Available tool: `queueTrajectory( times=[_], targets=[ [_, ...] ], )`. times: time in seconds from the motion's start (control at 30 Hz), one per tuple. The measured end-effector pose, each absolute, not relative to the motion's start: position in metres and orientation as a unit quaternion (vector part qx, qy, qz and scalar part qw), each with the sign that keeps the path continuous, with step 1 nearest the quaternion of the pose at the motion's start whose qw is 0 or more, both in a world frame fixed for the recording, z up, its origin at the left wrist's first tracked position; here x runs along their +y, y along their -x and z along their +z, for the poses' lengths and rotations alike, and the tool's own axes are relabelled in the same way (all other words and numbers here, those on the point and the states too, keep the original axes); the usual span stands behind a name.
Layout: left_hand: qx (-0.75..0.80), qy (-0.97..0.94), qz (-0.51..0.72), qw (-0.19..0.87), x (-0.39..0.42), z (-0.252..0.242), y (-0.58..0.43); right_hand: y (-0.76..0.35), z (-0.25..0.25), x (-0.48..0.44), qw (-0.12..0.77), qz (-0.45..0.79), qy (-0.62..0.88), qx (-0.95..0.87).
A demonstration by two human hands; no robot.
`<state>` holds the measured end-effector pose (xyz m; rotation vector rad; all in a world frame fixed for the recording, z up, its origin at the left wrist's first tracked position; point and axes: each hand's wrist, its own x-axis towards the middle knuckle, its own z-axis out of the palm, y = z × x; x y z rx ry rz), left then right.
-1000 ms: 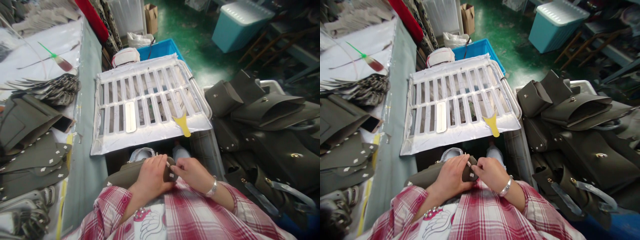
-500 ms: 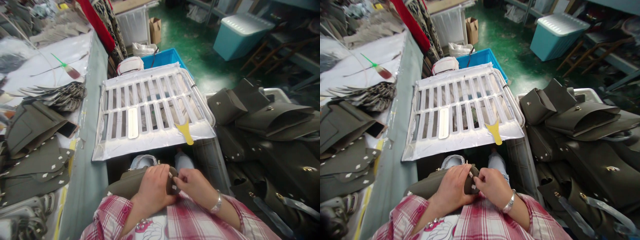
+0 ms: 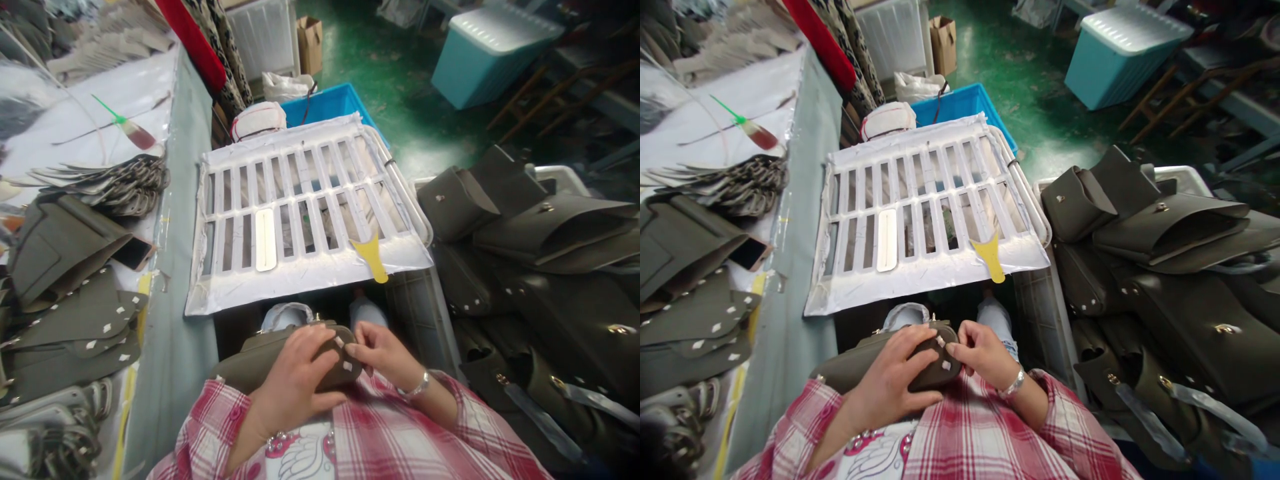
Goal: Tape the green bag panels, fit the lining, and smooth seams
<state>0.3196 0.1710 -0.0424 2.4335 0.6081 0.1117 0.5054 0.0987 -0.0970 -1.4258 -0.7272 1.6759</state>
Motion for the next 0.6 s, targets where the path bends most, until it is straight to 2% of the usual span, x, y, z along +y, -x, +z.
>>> queueTrajectory(
  times=[0.37,0.5,0.6],
  targets=[
    [0.256,-0.924,0.028,0.281,0.163,-0.046,-0.335,-0.5,-0.105,0.093,0.441,0.668,0.543,-0.255],
    [0.252,-0.927,0.028,0.275,0.165,-0.041,-0.317,-0.498,-0.098,0.094,0.403,0.64,0.576,-0.311],
    [0.271,-0.93,0.017,0.249,0.169,-0.032,-0.279,-0.504,-0.088,0.097,0.326,0.597,0.621,-0.39]
  ],
)
